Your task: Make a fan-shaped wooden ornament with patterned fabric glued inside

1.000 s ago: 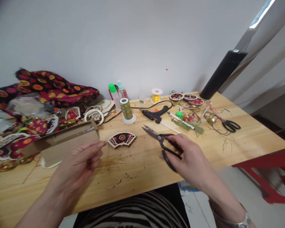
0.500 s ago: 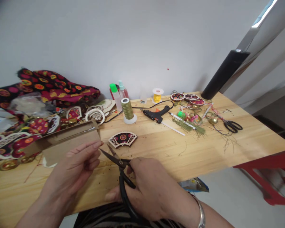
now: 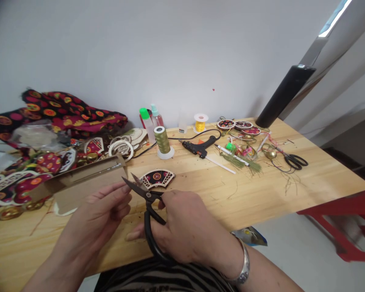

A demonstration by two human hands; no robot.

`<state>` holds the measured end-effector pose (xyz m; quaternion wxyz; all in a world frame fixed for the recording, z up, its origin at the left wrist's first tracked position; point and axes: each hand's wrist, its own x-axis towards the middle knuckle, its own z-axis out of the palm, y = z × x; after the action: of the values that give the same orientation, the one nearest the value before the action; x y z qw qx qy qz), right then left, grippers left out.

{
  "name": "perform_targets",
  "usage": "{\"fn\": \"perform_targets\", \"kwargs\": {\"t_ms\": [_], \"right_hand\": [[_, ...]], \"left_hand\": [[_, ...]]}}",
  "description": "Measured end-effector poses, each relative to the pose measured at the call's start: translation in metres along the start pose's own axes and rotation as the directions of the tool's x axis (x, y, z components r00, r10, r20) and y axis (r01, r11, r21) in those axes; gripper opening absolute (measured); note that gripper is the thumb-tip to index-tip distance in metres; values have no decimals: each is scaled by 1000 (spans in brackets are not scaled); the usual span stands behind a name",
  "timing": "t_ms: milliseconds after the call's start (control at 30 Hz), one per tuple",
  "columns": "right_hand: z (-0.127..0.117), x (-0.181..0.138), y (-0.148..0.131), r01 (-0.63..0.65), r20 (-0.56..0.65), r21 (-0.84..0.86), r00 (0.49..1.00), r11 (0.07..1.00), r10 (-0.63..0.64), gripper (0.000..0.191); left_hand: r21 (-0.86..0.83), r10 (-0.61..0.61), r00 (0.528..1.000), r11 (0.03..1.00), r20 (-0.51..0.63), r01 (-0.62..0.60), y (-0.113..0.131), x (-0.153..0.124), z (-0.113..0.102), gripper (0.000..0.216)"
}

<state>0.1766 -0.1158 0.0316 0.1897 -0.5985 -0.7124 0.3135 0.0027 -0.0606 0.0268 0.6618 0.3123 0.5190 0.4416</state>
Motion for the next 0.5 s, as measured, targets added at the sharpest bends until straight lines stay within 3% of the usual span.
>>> {"fn": "perform_targets", "kwargs": {"t_ms": [500], "right_hand": [[-9, 5, -7, 41, 3, 95, 999, 995, -42, 23]], "left_hand": [[12, 48, 998, 999, 33, -49, 0, 3, -3, 30]]}}
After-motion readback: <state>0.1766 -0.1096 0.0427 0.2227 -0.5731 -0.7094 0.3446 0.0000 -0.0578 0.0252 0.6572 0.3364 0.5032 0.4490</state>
